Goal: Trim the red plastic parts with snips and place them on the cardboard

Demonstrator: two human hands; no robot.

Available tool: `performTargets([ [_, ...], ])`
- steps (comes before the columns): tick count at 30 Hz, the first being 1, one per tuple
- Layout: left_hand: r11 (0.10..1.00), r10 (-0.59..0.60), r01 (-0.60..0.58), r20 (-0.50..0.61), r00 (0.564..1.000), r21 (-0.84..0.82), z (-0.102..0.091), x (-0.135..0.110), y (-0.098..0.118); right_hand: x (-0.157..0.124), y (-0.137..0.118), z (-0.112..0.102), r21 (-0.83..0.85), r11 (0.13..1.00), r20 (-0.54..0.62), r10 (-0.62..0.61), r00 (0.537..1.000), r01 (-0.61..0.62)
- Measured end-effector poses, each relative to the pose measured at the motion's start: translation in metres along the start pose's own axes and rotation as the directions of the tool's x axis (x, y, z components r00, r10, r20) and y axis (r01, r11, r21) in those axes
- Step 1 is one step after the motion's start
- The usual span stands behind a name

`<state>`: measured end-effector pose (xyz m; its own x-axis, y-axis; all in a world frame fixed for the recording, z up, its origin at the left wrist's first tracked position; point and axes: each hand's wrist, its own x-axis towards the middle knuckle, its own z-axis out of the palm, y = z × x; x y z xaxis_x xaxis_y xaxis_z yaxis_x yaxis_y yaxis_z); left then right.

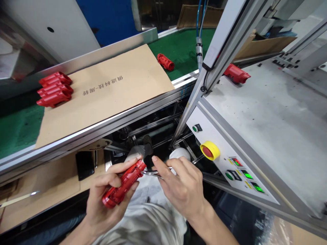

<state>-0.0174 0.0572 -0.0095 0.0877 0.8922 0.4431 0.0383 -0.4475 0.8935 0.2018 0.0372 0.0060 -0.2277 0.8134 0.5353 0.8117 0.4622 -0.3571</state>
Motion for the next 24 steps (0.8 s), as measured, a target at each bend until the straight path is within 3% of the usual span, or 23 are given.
performTargets([
  [6,0.999,0.041,-0.043,0.096,0.995,0.020,-0.005,0.004,0.003,0.003,0.000,-0.004,-0.050,0.998,0.017,-0.024,1.000,0.025],
  [16,1.000,-0.021,0.021,0.125,0.992,0.001,-0.009,0.002,0.001,0.002,0.001,0.003,-0.135,0.987,-0.041,-0.089,0.995,0.083],
  [18,0.996,-0.074,0.080,0.153,0.985,-0.034,-0.012,0.001,0.000,0.001,0.002,0.006,-0.030,0.997,-0.061,-0.078,0.995,0.076],
  [20,0.978,-0.175,0.192,0.177,0.969,-0.082,-0.014,0.001,0.000,0.001,0.003,0.008,0.258,0.965,-0.056,0.072,0.996,-0.055],
  [22,0.938,-0.292,0.318,0.184,0.939,-0.139,-0.017,0.002,-0.001,0.000,0.003,0.008,0.546,0.793,0.040,0.298,0.954,-0.270],
  [24,0.889,-0.386,0.418,0.185,0.904,-0.188,-0.019,0.004,-0.003,-0.002,0.003,0.007,0.647,0.627,0.158,0.446,0.881,-0.433],
])
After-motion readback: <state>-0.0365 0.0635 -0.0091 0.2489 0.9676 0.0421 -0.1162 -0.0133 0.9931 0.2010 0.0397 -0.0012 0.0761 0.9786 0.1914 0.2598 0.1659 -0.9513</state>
